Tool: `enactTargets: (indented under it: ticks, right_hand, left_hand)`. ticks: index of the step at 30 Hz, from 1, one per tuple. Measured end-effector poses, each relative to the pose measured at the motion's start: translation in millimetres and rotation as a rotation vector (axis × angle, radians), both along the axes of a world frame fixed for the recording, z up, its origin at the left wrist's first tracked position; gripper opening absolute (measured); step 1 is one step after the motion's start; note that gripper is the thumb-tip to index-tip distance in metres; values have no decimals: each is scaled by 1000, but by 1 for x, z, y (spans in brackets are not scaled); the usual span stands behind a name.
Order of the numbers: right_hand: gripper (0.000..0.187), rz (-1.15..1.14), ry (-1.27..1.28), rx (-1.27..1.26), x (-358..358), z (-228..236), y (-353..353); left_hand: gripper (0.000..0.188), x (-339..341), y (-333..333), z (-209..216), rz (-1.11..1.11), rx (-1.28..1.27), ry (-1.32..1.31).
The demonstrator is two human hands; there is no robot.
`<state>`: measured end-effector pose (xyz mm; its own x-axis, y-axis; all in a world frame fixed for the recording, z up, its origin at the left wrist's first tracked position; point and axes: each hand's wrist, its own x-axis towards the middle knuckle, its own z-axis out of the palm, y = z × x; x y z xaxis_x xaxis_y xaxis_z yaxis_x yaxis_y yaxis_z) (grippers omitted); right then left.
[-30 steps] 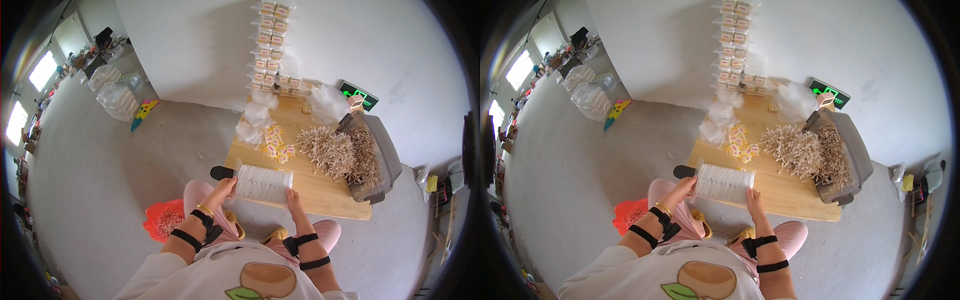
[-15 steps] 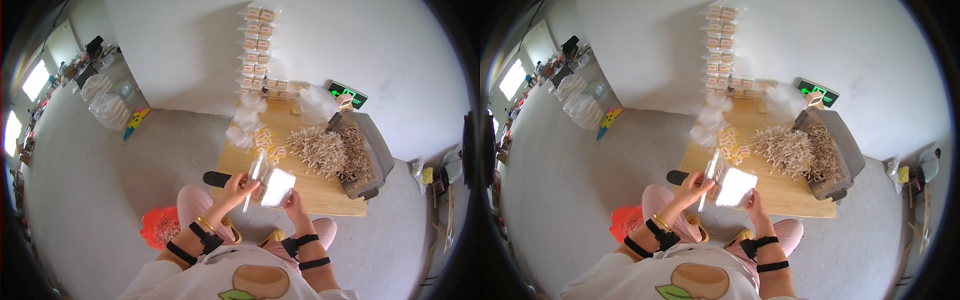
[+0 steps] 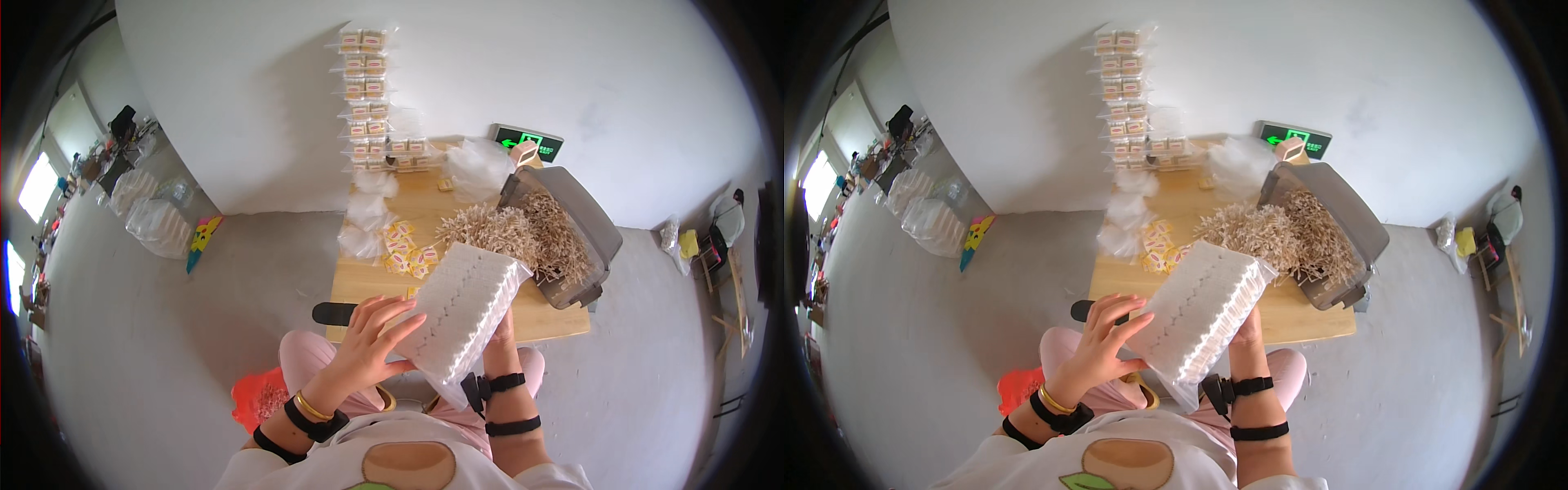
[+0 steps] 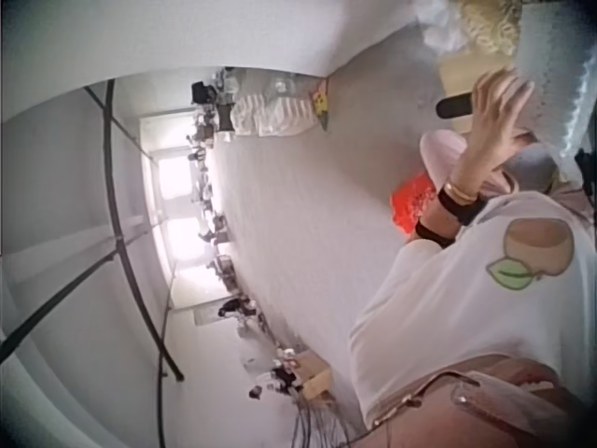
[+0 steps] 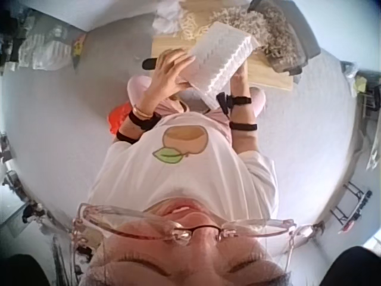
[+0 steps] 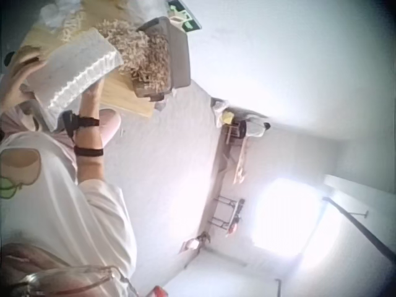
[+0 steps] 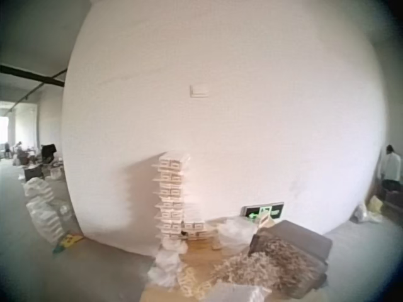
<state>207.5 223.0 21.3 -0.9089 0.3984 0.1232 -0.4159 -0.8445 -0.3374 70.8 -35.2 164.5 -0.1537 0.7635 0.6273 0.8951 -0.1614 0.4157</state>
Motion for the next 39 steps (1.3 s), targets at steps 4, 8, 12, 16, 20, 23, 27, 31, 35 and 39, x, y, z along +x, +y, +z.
enactTargets:
  ticks: [4,8,12,16,20,23,27,31,35,39]
  right_hand:
    - [37,-187,-103,-4,-25,77,-22]
    - [10,-286,2,-58,-21,91,-20]
    - [6,-269,11,-56,-20,104,-28]
    - [8,-245,4,-107,-22,97,-24]
    - [6,-288,-4,-33,-24,116,-40]
    - [13,-255,-16,-65,-24,104,-31]
    - [41,-276,-75,114,-15,106,-42]
    - [69,-335,-159,413,-3,142,-72]
    - [72,-410,-351,464,12,142,-88]
    - [67,-462,-364,481,20,155,-98]
  left_hand:
    - [105,0,-11,-8,37,34,140]
    - [104,0,-11,-14,22,77,182]
    - [103,1,-14,-14,18,94,180]
    - [101,1,-16,-14,20,99,143]
    - [101,0,-20,-16,-11,88,51]
    - [102,2,-21,-13,-109,88,-58]
    - [101,5,-16,-3,-172,55,-37]
    - [93,8,-25,-5,-105,43,-5]
    - [89,13,-23,0,-85,85,15]
    - [89,15,-19,-4,-73,81,-19]
